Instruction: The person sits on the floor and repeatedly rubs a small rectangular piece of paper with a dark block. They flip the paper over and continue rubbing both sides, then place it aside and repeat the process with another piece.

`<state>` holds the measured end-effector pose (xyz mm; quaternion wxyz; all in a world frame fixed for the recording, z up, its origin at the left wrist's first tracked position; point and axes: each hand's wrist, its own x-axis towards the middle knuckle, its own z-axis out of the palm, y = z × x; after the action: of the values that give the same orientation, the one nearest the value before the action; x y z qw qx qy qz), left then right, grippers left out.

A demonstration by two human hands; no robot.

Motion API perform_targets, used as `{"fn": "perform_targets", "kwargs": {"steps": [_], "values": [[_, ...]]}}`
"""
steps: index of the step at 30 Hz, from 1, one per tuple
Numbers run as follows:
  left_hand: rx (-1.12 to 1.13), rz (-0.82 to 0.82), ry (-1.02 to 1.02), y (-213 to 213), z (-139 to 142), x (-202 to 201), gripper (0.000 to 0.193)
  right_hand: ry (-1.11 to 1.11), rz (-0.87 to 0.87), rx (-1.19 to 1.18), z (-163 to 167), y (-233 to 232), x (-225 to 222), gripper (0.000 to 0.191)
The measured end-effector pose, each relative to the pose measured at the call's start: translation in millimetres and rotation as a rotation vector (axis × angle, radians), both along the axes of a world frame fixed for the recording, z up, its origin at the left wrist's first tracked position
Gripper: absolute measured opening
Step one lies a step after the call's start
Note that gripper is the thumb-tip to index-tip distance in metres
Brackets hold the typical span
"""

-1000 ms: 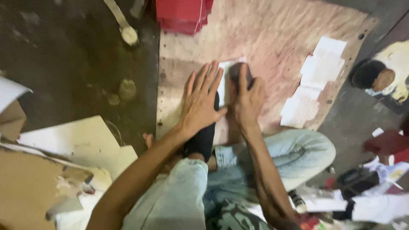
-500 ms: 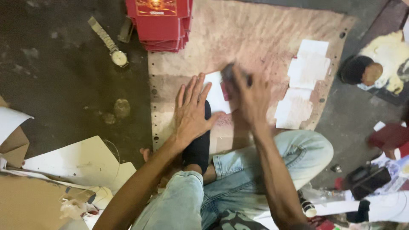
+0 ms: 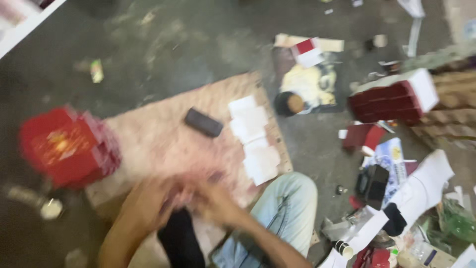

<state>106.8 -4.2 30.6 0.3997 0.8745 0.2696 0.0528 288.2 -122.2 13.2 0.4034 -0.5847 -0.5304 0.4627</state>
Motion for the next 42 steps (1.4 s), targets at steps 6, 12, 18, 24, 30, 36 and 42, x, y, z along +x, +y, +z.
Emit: {"fn": "perform_targets", "kwargs": {"steps": [6,12,18,24,30,36,42], "values": [[0.197,0.273,0.046,-49,-10,-19,0.04,-0.232,0.112,0.116,1,-6,0,0.051],[-0.419,0.967,-0.621,-89,-44,30,0.046,0.287,-0.375,-0.146,3,-14,0,0.031],[-0.557,0.737,-0.055,-72,-34,-50,0.039,0.365,-0.546,-0.447,7,-18,-4,0.073],[-0.041,0.162,0.314,-64,4,-70,0.07,-0.288,0.087,-0.039,10,-17,-9,0.115],[0.138,0.093,0.274,-65,10,-61,0.065,-0.673,0.546,-0.132,9,-12,-14,0.12],[0.076,0.107,0.116,-54,5,-83,0.06,-0.461,0.427,-0.096,4,-7,-15,0.122],[-0.025,0.099,0.132,-49,6,-83,0.056,0.018,-0.067,-0.342,-8,-12,-14,0.059]]}}
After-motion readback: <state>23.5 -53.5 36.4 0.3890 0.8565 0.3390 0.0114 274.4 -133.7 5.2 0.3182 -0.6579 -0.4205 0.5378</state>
